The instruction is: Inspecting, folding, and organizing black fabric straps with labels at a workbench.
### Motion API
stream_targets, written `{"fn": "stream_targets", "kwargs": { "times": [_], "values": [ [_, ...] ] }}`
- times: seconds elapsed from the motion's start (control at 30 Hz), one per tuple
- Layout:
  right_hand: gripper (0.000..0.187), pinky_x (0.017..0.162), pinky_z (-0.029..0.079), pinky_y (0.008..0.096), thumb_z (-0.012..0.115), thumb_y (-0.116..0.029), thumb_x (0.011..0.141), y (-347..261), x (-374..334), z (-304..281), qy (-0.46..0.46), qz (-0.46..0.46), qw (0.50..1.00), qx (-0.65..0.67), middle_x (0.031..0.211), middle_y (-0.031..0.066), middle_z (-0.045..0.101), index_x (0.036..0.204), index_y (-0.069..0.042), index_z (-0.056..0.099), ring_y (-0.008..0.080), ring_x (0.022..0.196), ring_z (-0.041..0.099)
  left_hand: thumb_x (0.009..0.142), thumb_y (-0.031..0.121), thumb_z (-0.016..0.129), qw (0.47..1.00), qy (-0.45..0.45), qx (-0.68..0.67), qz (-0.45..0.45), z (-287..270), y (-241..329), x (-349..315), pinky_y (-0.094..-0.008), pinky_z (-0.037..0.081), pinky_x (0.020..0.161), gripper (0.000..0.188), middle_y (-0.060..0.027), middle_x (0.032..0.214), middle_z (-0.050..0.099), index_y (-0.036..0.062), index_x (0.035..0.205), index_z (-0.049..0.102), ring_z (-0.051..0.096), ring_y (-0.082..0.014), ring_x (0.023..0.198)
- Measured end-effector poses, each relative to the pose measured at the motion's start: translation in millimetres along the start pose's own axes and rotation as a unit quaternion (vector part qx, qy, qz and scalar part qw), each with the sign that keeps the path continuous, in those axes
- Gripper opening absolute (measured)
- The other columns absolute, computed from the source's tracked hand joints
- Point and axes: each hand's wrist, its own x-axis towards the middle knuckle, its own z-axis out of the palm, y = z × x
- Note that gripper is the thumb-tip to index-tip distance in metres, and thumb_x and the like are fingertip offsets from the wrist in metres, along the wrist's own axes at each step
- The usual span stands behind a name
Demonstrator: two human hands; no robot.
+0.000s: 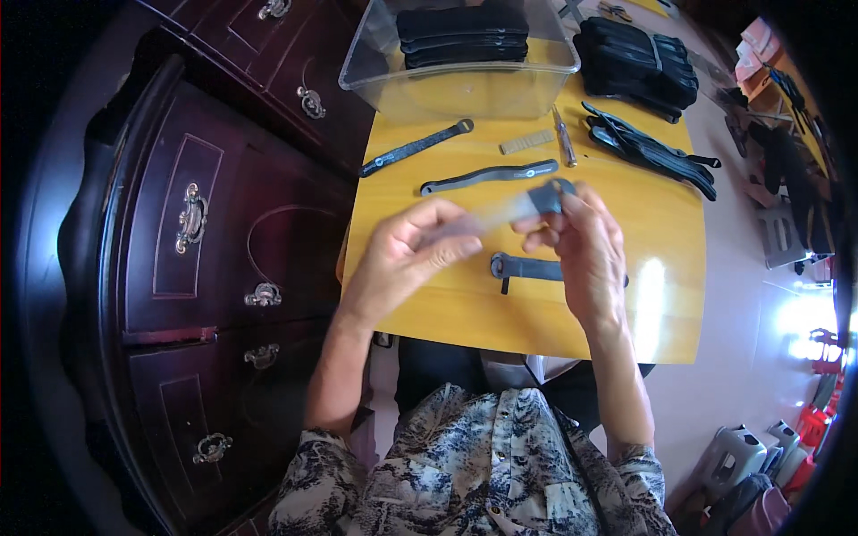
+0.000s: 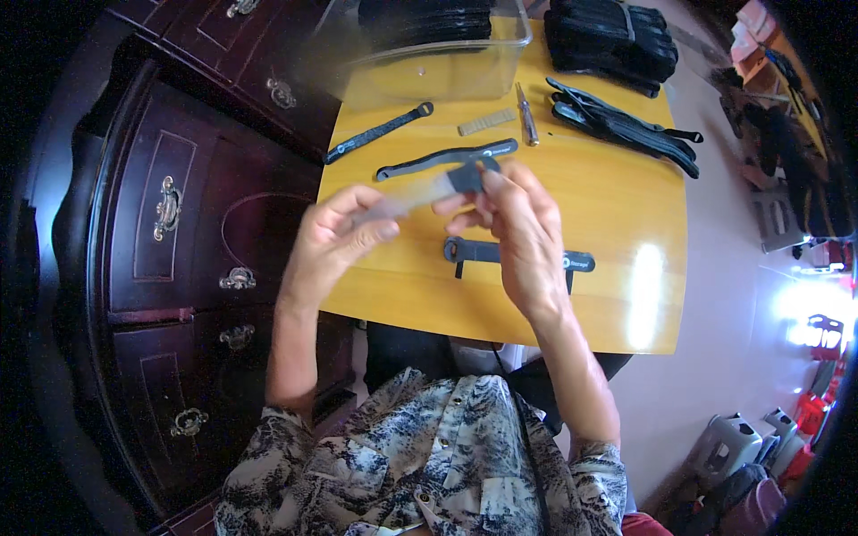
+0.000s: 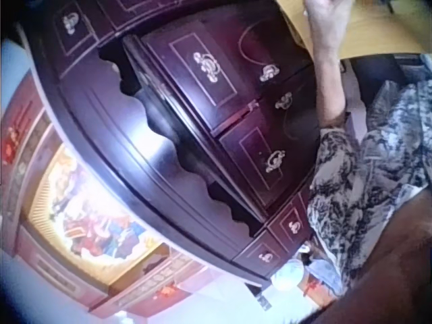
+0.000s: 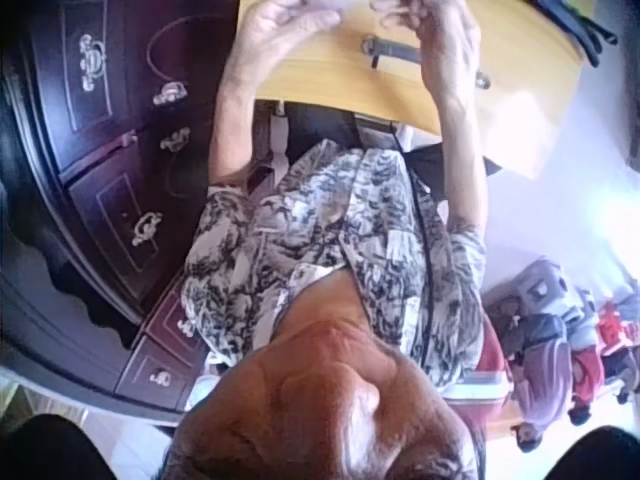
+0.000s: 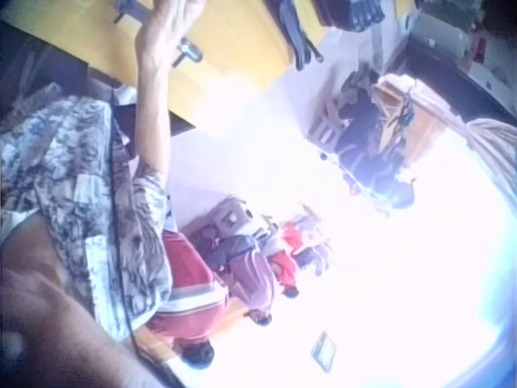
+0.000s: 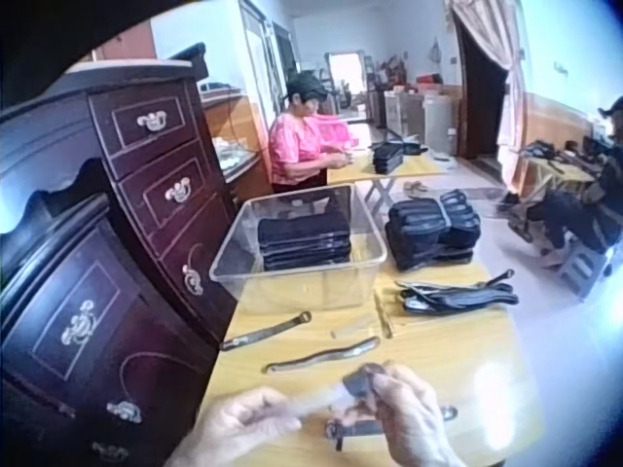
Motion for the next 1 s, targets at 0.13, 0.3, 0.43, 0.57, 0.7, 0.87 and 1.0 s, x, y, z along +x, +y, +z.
{"fn": "stream_targets", "kwargs": {
  "times": [0.13, 0.3, 0.43, 0.57, 0.7, 0.87, 1.0],
  "values": [
    [0.028, 0.063, 0.050, 0.0270, 0.047, -0.024, 0.092, 16, 66, -5, 0.006, -0.046, 0.979, -0.200, 0.084, 0.0116, 0.063, 0.085, 0.001, 0.056, 0.0163, 0.074, 0.062, 0.081, 0.010, 0.069, 0.977, 0.108, 0.162, 0.084, -51, -9, 39, -0.0195, 0.045, 0.069, 0.025, 0.0000, 0.087, 0.061, 0.0004, 0.103, 0.061, 0.054, -0.0048, 0.076],
    [0.029, 0.057, 0.045, 0.0323, 0.055, -0.030, 0.081, 41, 125, -7, 0.007, -0.074, 0.889, -0.451, 0.062, 0.0136, 0.057, 0.076, -0.004, 0.066, 0.0219, 0.057, 0.057, 0.087, 0.010, 0.062, 0.981, 0.129, 0.127, 0.070, -98, -26, 59, -0.0189, 0.043, 0.077, 0.021, 0.0011, 0.092, 0.062, 0.0009, 0.106, 0.063, 0.054, -0.0032, 0.083],
    [0.026, 0.058, 0.045, 0.0355, 0.057, -0.030, 0.078, 72, 155, -5, 0.007, -0.063, 0.887, -0.458, 0.060, 0.0141, 0.057, 0.077, -0.006, 0.068, 0.0260, 0.057, 0.057, 0.089, 0.012, 0.060, 0.981, 0.153, 0.108, 0.049, -125, -50, 71, -0.0194, 0.043, 0.079, 0.021, 0.0009, 0.092, 0.063, 0.0009, 0.106, 0.063, 0.054, -0.0032, 0.083],
    [0.025, 0.061, 0.047, 0.0353, 0.061, -0.030, 0.077, 96, 176, -5, 0.026, -0.039, 0.879, -0.475, 0.063, 0.0138, 0.061, 0.079, -0.006, 0.068, 0.0255, 0.061, 0.061, 0.087, 0.010, 0.062, 0.968, 0.187, 0.167, 0.029, -140, -75, 80, -0.0198, 0.045, 0.074, 0.017, 0.0021, 0.084, 0.062, 0.0000, 0.101, 0.064, 0.054, -0.0035, 0.077],
    [0.026, 0.066, 0.049, 0.0362, 0.066, -0.033, 0.076, 106, 183, -12, 0.045, 0.004, 0.874, -0.484, 0.071, 0.0124, 0.065, 0.081, -0.008, 0.070, 0.0263, 0.069, 0.064, 0.083, 0.008, 0.066, 0.939, 0.245, 0.239, 0.025, -139, -76, 84, -0.0205, 0.045, 0.068, 0.013, 0.0012, 0.081, 0.061, -0.0008, 0.092, 0.066, 0.053, -0.0049, 0.072],
    [0.023, 0.069, 0.050, 0.0385, 0.066, -0.032, 0.077, 101, 183, -4, 0.063, 0.002, 0.839, -0.540, 0.074, 0.0138, 0.067, 0.083, -0.010, 0.071, 0.0294, 0.072, 0.065, 0.080, 0.006, 0.068, 0.923, 0.255, 0.282, 0.057, -141, -83, 87, -0.0203, 0.044, 0.065, 0.012, -0.0006, 0.081, 0.058, -0.0005, 0.090, 0.066, 0.052, -0.0067, 0.069],
    [0.023, 0.065, 0.049, 0.0364, 0.067, -0.030, 0.079, 103, 182, 3, 0.068, -0.033, 0.773, -0.629, 0.072, 0.0114, 0.067, 0.085, -0.008, 0.070, 0.0257, 0.068, 0.064, 0.078, 0.006, 0.069, 0.892, 0.247, 0.376, 0.038, -142, -94, 85, -0.0203, 0.042, 0.061, 0.014, -0.0014, 0.077, 0.055, 0.0012, 0.091, 0.067, 0.049, -0.0064, 0.066]
  ]
}}
